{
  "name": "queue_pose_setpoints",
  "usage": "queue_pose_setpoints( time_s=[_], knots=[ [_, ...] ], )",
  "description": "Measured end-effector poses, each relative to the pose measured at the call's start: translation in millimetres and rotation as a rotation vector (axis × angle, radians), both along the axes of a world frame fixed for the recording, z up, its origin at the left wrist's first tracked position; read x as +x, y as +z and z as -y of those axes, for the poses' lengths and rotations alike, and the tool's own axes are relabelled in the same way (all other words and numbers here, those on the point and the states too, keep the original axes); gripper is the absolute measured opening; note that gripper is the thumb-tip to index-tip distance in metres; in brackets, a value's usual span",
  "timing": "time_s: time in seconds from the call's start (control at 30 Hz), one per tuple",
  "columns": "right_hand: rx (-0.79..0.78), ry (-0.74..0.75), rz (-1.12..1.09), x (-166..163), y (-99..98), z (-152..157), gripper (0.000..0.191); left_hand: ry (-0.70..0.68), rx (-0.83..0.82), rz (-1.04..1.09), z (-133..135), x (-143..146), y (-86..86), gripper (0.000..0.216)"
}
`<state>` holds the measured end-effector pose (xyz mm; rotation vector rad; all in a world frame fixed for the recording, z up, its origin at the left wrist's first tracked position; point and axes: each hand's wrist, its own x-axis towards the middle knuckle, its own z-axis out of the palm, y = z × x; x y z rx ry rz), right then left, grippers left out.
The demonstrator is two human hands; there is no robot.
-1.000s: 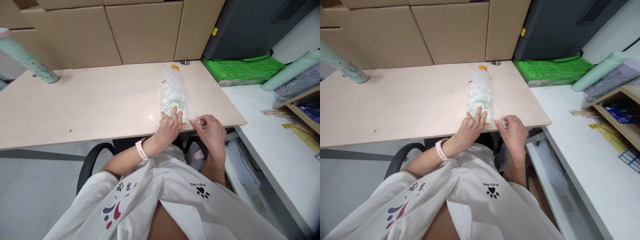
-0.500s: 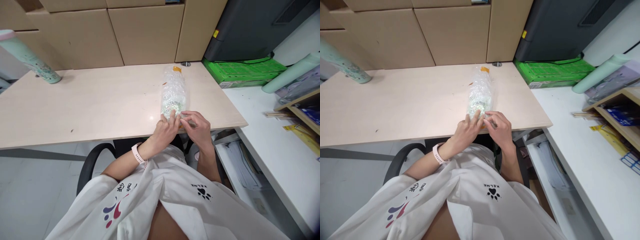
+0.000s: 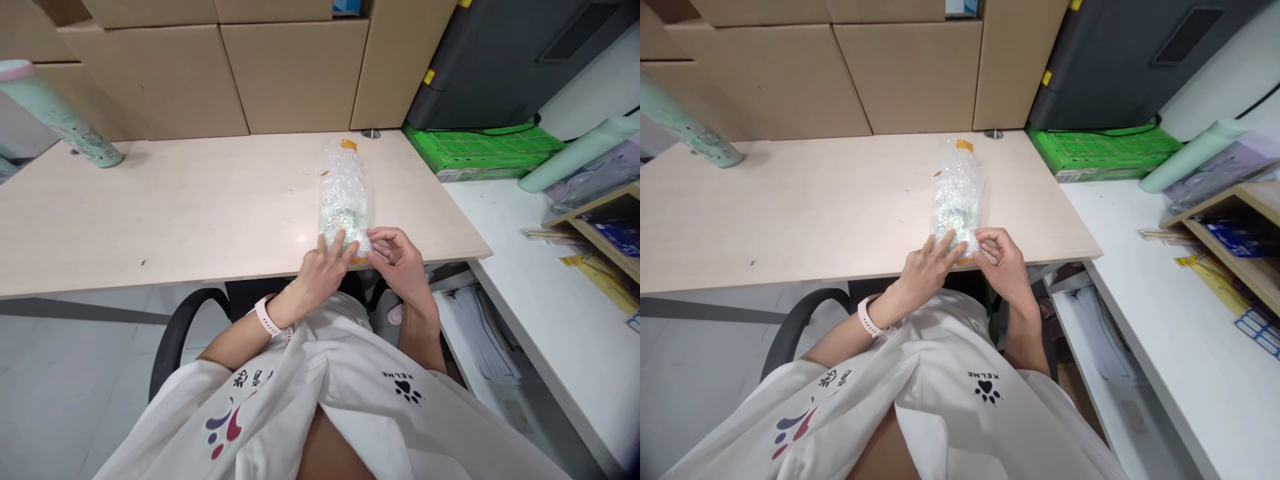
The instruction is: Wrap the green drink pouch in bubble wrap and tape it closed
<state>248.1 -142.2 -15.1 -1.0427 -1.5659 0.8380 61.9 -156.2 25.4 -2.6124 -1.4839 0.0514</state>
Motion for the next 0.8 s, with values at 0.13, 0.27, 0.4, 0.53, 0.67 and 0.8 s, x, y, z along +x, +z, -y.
queue_pose_setpoints(
  time_s=[0.13,0.27,0.4,0.53,0.67,0.8],
  knots=[
    [0.032,-0.102,0.028,-6,-3.7,-3,0.023,-0.011,0.014,0.009,2,-3,-0.8,0.067],
    [-0.001,-0.317,0.180,-16,-2.9,-10,0.037,-0.020,0.036,0.052,4,-10,-8.4,0.069],
    [-0.022,-0.325,0.270,-22,-4.0,-18,0.049,-0.029,0.095,0.101,6,-16,-20.3,0.067],
    [-0.116,-0.244,0.024,-19,-10.2,-28,0.066,-0.034,0.136,0.184,6,-21,-31.1,0.072],
    [-0.295,-0.156,-0.215,-17,-4.5,-38,0.074,-0.044,0.168,0.257,4,-27,-39.4,0.078],
    [-0.375,0.030,-0.283,-30,12.6,-41,0.053,-0.071,0.255,0.329,2,-28,-47.9,0.074]
  ],
)
